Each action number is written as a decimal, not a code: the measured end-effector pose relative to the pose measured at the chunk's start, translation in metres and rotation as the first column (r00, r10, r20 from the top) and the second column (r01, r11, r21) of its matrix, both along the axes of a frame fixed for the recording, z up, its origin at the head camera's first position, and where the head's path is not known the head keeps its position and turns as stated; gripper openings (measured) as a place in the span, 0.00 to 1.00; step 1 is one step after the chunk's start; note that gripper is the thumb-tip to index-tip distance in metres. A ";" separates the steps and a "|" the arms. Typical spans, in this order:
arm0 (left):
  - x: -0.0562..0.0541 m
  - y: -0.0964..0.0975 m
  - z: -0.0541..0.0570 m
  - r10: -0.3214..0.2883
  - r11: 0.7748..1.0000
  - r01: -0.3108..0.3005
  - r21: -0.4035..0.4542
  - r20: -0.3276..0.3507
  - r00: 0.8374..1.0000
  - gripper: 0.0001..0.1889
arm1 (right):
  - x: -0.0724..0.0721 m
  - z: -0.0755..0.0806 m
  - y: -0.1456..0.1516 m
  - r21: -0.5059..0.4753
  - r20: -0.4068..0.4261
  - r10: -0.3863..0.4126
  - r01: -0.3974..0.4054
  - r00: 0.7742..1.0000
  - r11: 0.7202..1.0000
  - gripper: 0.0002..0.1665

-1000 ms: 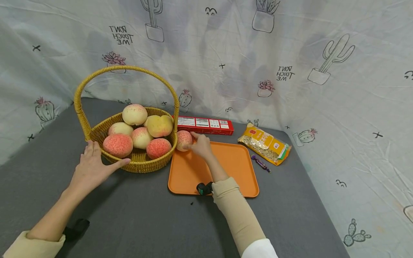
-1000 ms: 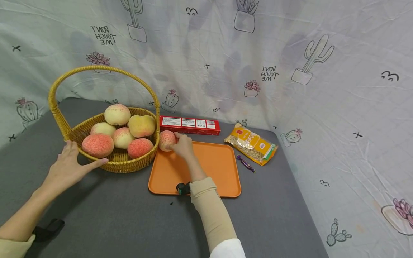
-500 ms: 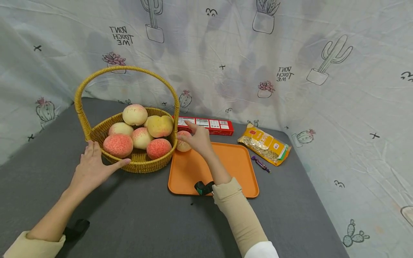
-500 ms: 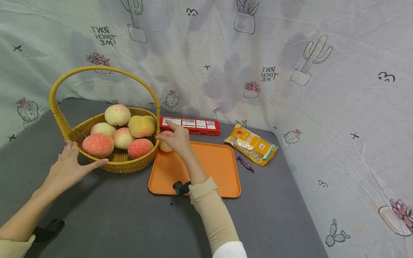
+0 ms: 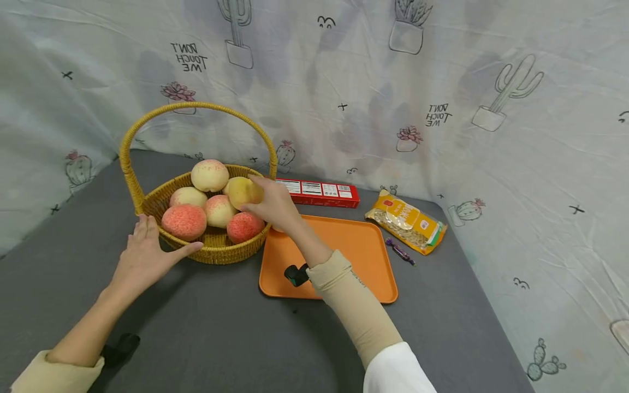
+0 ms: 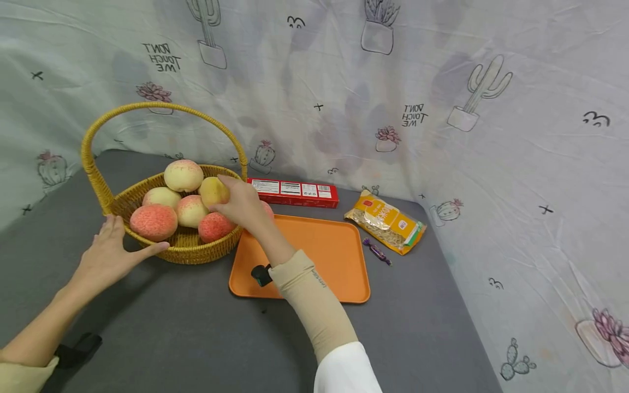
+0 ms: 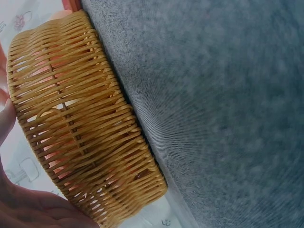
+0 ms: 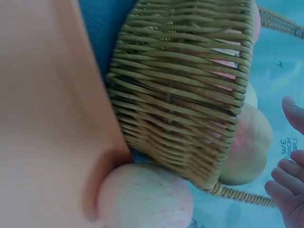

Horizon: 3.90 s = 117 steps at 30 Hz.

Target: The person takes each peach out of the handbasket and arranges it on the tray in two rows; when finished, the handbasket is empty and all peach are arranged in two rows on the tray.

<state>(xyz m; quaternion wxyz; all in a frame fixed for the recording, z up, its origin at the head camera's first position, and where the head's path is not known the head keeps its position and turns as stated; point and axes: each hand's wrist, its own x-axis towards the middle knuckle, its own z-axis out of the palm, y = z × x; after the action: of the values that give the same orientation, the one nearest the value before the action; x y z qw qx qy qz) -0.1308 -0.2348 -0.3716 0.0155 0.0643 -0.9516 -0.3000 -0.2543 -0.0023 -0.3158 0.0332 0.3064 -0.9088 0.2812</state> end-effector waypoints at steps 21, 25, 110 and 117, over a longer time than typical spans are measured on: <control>0.000 0.001 -0.001 0.001 1.000 -0.001 -0.002 -0.020 1.000 0.65 | -0.025 0.000 -0.031 0.334 -0.034 -0.022 0.032 0.999 0.942 0.49; 0.000 0.001 -0.001 0.005 1.000 -0.005 -0.006 -0.020 1.000 0.66 | -0.025 -0.003 -0.030 0.318 -0.076 0.005 0.019 0.997 0.948 0.46; -0.007 -0.004 0.002 -0.012 1.000 0.012 -0.005 -0.002 1.000 0.66 | -0.003 -0.040 0.111 -0.266 0.020 -0.358 0.350 0.933 0.898 0.45; -0.007 -0.004 0.004 -0.012 1.000 0.012 -0.009 -0.005 1.000 0.66 | -0.008 -0.046 0.115 -0.203 0.024 -0.384 0.381 0.923 0.902 0.45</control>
<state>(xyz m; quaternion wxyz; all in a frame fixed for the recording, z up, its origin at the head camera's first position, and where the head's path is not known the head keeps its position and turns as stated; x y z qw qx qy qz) -0.1382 -0.2389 -0.3680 0.0164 0.0576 -0.9534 -0.2958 -0.2619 0.1131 -0.3618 0.1262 0.1194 -0.9173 0.3582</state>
